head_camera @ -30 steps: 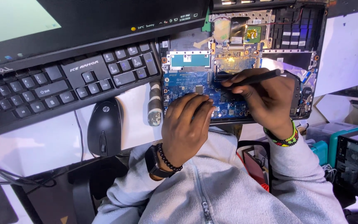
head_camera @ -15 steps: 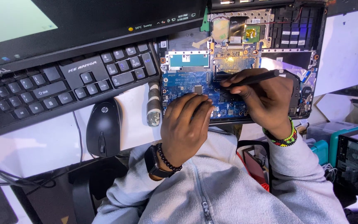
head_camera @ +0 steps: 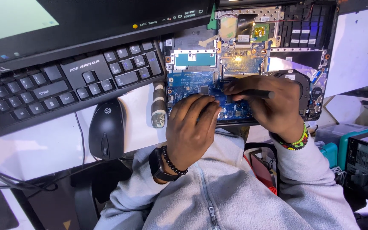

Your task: Disassembling a laptop to remove the battery and heatsink, then using a spudger on the motherboard.

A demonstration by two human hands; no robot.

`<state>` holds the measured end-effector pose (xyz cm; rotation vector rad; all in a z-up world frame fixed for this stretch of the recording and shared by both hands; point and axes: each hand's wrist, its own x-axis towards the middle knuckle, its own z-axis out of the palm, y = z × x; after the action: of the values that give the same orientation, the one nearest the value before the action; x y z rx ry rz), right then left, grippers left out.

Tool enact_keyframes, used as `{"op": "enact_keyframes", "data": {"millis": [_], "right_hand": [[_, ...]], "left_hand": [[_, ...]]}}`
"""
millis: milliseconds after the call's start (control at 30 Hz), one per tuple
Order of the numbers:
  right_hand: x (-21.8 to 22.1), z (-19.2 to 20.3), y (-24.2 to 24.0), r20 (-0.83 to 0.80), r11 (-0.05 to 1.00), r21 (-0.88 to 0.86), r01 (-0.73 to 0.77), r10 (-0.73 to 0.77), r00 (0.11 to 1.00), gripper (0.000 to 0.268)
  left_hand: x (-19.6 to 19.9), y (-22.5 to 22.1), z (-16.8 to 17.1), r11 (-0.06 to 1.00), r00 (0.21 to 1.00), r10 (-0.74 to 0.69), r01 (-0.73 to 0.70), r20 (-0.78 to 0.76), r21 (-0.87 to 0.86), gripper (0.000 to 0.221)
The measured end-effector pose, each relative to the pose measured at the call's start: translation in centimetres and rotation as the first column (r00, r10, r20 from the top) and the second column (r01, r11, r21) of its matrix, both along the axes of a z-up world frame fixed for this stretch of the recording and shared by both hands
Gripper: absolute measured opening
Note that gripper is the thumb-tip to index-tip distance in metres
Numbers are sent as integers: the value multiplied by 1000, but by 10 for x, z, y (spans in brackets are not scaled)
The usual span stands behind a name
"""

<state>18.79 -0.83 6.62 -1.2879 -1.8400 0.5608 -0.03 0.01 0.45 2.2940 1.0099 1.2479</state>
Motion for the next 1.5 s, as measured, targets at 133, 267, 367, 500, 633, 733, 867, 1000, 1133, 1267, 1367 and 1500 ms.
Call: {"op": "enact_keyframes", "data": {"millis": [133, 267, 367, 500, 633, 733, 867, 1000, 1133, 1267, 1367, 1500], "right_hand": [[0, -12, -1, -88, 1000, 3, -22, 22, 996, 12], [8, -19, -5, -59, 1000, -10, 3, -4, 998, 12], [27, -45, -18, 123, 991, 108, -80, 66, 990, 15], [55, -89, -41, 301, 987, 159, 7, -55, 952, 14], [61, -107, -47, 281, 954, 296, -46, -41, 959, 102], [63, -95, -37, 341, 995, 102, 18, -51, 939, 20], [62, -60, -6, 204, 986, 34, -166, 155, 967, 13], [54, -41, 12, 201, 932, -98, -350, 363, 910, 12], [50, -19, 27, 255, 867, -119, -485, 498, 829, 22], [52, -24, 25, 233, 851, -139, -506, 525, 819, 9], [54, -30, 14, 221, 886, -160, -436, 463, 859, 12], [28, -12, 2, 165, 994, -3, -107, 106, 981, 31]], "left_hand": [[-4, 7, 25, 992, 994, -41, 53, 102, -114, 12], [-2, 18, 50, 990, 989, -62, 77, 134, -115, 17], [0, 28, 64, 957, 975, -198, 214, 98, -197, 29], [18, 58, 54, 748, 767, -583, 635, 268, -192, 33], [28, 57, 35, 691, 706, -567, 688, 425, -222, 40], [33, 56, 38, 735, 749, -518, 637, 412, -233, 49], [31, 48, 45, 805, 823, -439, 538, 361, -250, 47], [28, 35, 49, 916, 872, -295, 375, 391, -145, 48], [25, 31, 44, 928, 844, -322, 372, 428, -35, 49], [25, 32, 46, 902, 809, -320, 420, 493, -105, 38], [25, 33, 52, 905, 836, -326, 411, 442, -109, 53], [24, 38, 63, 888, 858, -292, 408, 422, -215, 39]]}}
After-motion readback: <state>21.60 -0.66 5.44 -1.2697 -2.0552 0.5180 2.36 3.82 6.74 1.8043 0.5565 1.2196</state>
